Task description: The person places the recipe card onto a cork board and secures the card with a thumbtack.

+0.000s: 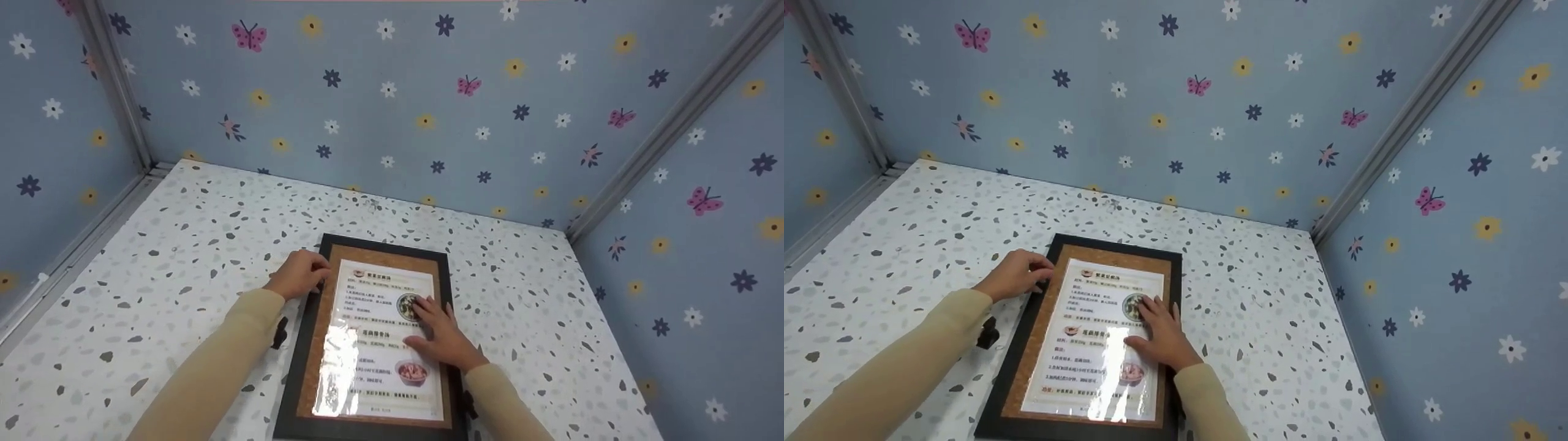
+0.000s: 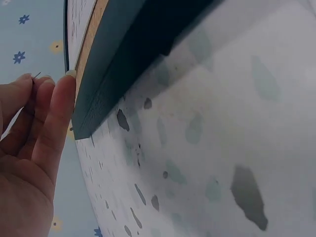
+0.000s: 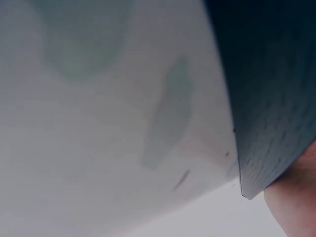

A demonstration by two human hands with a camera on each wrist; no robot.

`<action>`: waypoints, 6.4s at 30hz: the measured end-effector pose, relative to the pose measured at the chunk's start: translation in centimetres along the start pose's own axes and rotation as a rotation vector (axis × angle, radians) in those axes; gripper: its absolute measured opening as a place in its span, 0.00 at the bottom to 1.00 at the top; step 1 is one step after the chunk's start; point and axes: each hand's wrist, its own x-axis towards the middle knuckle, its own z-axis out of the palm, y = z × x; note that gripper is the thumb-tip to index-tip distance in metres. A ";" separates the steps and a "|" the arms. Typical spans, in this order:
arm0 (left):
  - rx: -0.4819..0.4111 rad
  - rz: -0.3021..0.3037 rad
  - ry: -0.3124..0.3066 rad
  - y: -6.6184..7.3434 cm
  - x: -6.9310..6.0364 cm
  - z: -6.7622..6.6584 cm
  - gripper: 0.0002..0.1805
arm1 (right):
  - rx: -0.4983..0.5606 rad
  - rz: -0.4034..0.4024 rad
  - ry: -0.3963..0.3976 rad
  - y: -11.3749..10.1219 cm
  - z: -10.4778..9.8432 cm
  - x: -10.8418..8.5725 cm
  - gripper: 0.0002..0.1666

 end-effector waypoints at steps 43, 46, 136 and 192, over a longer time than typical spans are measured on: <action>0.274 -0.055 0.018 0.6 4.5 2.6 0.06 | 0.029 0.057 -0.021 -0.2 -0.3 0.1 0.51; 0.275 -0.070 0.017 0.6 4.7 2.6 0.06 | 0.030 0.065 -0.022 -0.2 -0.3 0.2 0.51; 0.321 -0.127 -0.026 0.2 4.2 3.1 0.20 | -0.014 0.048 -0.032 -0.3 -0.2 0.2 0.51; 0.582 -0.196 -0.209 -2.5 -8.2 -6.5 0.08 | 0.013 0.043 -0.007 0.0 0.3 -0.4 0.51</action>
